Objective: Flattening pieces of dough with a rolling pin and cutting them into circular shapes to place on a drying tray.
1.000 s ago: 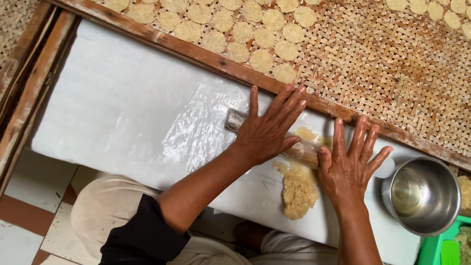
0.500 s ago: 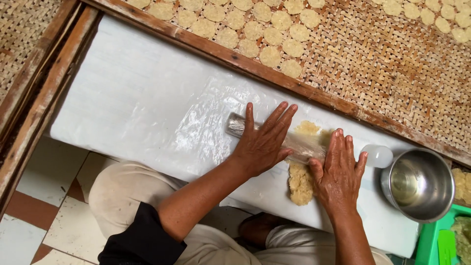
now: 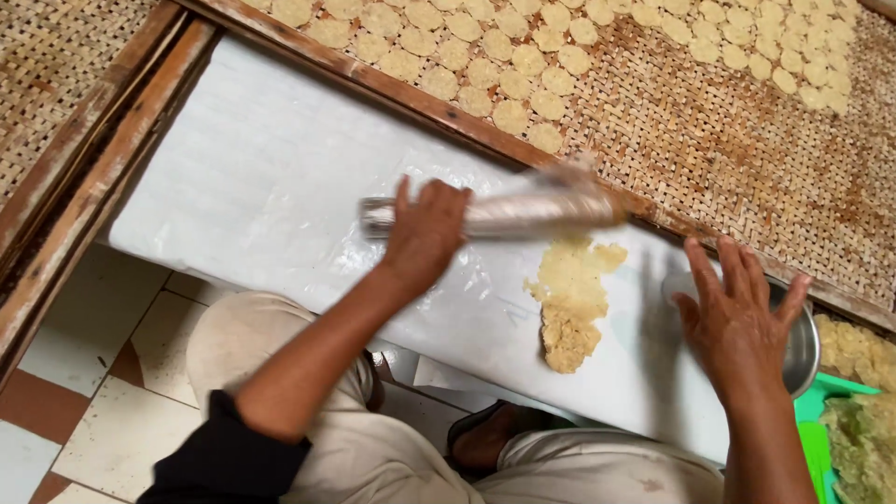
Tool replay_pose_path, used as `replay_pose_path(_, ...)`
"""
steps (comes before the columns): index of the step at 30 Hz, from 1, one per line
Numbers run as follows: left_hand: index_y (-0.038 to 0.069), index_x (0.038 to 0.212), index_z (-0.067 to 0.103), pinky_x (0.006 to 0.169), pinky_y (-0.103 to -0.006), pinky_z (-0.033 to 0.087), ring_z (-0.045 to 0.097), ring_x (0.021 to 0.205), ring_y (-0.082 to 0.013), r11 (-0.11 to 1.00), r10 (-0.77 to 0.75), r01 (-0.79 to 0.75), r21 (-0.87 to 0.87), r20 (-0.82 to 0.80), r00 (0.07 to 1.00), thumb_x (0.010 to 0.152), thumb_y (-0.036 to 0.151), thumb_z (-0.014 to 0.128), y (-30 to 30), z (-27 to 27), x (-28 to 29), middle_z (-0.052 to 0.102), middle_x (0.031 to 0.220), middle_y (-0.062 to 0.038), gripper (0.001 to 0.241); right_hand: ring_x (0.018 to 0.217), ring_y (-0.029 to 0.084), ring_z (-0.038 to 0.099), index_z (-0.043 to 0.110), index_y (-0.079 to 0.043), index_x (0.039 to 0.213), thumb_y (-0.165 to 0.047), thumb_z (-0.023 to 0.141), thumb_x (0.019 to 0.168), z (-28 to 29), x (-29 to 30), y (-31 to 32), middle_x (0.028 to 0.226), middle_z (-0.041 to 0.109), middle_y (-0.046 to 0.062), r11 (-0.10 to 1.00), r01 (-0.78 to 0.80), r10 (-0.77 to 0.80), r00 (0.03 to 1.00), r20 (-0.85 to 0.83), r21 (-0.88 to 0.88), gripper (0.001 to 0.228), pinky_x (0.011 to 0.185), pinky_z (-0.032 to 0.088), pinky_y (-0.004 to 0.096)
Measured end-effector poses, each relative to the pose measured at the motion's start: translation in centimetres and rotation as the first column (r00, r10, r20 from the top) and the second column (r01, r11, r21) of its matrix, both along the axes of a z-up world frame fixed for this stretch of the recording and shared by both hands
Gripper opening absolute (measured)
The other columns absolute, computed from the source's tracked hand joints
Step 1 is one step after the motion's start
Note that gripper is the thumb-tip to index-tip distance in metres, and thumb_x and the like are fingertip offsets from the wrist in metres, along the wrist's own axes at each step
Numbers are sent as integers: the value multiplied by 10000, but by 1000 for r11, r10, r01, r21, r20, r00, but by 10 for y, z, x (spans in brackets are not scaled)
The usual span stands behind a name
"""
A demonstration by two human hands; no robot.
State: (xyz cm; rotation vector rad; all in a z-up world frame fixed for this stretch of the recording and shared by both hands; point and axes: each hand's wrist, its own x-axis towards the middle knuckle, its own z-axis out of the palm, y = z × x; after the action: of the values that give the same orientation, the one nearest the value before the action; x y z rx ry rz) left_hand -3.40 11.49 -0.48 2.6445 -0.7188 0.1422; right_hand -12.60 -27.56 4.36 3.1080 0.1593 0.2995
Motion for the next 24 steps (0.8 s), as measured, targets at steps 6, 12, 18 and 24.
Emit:
replay_pose_path(6, 37, 1376, 491, 1160, -631, 203, 446, 1300, -352, 992, 121, -122, 19, 42, 992, 824, 180, 761, 54, 8, 7, 555, 1255, -169, 631, 1507, 202, 432, 421, -390, 1593, -234, 582, 912, -26, 6, -23, 1586, 515, -5, 804, 76, -161, 983, -93, -590, 717, 1221, -18, 751)
replay_pose_path(12, 49, 1372, 515, 1183, -616, 158, 426, 1319, -352, 999, 42, -41, 14, -100, 994, 829, 180, 755, 76, 2, 7, 554, 1279, -163, 608, 1321, 229, 582, 522, -351, 1529, -143, 613, 903, -17, 8, 0, 1455, 619, 27, 881, 46, -143, 974, -174, -470, 665, 1232, 141, 660)
replay_pose_path(18, 41, 1486, 442, 1206, -665, 99, 375, 1375, -343, 965, 246, -222, 142, -181, 952, 892, 170, 724, 77, 17, 21, 522, 1347, -164, 670, 1208, 385, 609, 594, -216, 1393, -139, 768, 817, 17, 19, 56, 1415, 576, 150, 995, 69, -50, 972, -228, 74, 607, 980, 519, 484)
replay_pose_path(24, 54, 1534, 326, 1139, -729, -40, 170, 1488, -354, 969, 247, -231, 91, -261, 933, 838, 299, 763, 69, 24, 21, 362, 1519, -195, 858, 1198, 385, 612, 590, -182, 1374, -117, 766, 819, 33, 30, 117, 1401, 554, 174, 955, -9, 87, 964, -251, 297, 586, 921, 556, 462)
